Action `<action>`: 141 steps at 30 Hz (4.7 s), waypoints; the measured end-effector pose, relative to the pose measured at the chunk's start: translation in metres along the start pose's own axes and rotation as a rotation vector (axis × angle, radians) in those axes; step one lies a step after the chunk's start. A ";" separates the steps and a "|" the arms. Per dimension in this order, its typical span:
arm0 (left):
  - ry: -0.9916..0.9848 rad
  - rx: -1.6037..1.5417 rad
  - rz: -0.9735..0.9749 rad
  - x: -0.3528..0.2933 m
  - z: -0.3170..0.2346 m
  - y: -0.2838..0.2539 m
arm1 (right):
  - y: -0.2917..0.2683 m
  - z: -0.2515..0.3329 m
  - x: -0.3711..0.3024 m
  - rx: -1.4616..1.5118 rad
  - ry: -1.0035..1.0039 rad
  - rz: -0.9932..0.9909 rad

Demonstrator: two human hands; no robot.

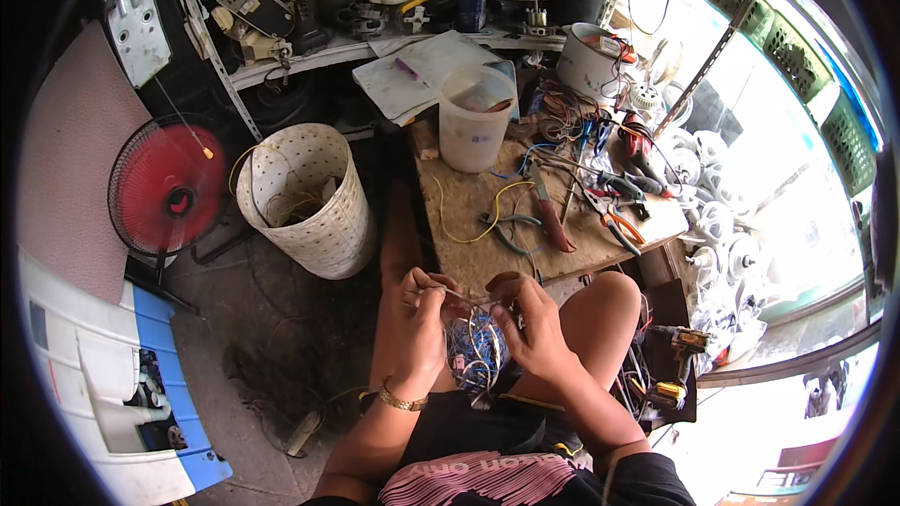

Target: The person works on a large bundle of wires, using pliers to pull and separate individual wires and applying small pieces of white adhesive tape to mark or secure them.

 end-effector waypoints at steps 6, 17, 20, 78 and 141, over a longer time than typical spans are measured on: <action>0.040 0.057 0.037 0.005 0.007 -0.001 | 0.011 0.019 0.003 -0.305 -0.265 0.055; 0.326 0.323 0.004 0.002 -0.009 0.017 | 0.027 0.017 0.022 -0.399 -0.169 0.050; 0.308 0.672 -0.015 0.011 -0.022 0.030 | 0.037 0.013 0.024 -0.522 -0.170 0.109; -0.090 0.580 0.826 -0.012 0.052 0.041 | -0.027 -0.049 -0.022 1.873 0.612 -0.291; 0.536 1.448 0.550 -0.017 -0.063 0.002 | 0.037 -0.032 -0.001 0.287 0.033 1.213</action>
Point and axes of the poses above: each hand's wrist, its own x-axis towards the middle knuckle, its own y-axis out of the palm, z = x × y, the point moved 10 cm from there along x, towards the middle knuckle, and after that the axes turned 9 degrees about -x, right-handed, at the moved point
